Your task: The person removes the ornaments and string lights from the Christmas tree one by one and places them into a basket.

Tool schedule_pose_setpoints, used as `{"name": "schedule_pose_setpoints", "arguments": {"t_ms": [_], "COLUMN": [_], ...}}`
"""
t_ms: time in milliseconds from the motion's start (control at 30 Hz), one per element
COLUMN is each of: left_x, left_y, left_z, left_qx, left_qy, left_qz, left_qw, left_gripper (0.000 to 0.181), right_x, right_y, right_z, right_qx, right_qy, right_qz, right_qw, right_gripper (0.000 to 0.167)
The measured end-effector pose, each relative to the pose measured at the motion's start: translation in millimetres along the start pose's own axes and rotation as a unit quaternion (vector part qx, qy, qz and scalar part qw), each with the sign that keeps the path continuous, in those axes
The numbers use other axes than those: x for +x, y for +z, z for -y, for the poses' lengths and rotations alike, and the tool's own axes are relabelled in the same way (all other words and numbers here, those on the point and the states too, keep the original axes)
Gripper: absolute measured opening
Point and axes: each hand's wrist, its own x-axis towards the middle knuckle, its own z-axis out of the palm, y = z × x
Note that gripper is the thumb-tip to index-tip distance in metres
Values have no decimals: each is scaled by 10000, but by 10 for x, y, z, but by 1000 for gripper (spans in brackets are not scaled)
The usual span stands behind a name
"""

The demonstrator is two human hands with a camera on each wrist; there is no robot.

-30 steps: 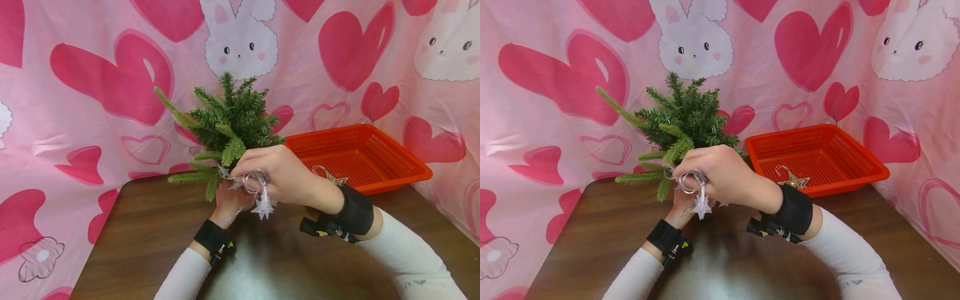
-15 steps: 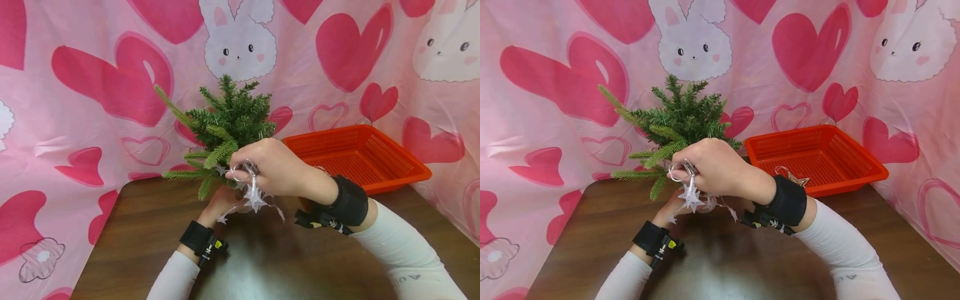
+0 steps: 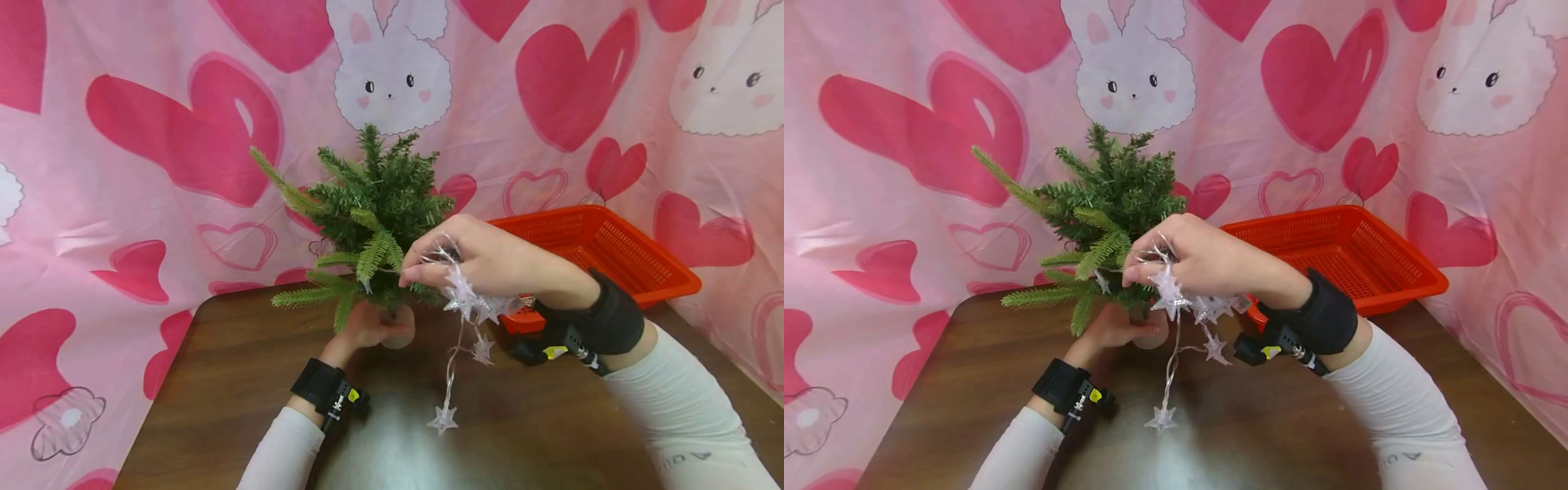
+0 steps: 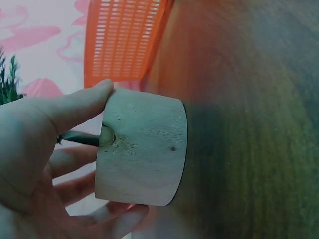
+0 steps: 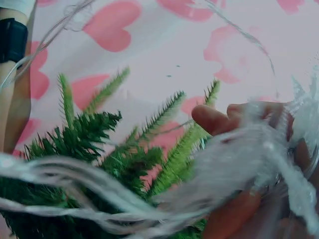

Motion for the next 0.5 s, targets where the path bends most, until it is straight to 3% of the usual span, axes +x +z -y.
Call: {"name": "schedule_pose_setpoints", "arguments": {"t_ms": [133,300,400,500], "left_x": [8,14,-4,-17], "left_y": [54,76,60,40], "left_z": [-12,-45,-69,-83], "left_qx": [-87,-347,-252,-33], "left_qy": [327,398,387,463], "left_qz": [-333,-402,-448,-519], "left_qw": [9989,9978,9979,9976], "left_gripper": [73,72,66,53], "right_x": [-56,-90,-105,-148], "right_y": [-83,11,177,381], "right_z": [-32,50,122,165], "right_qx": [-49,-939,-1984,-3013], "right_qy": [-14,-57,-78,-254], "right_qz": [68,-86,-459,-935], "right_qw": [10000,9955,9790,9486], "right_gripper": [13,9,15,21]}}
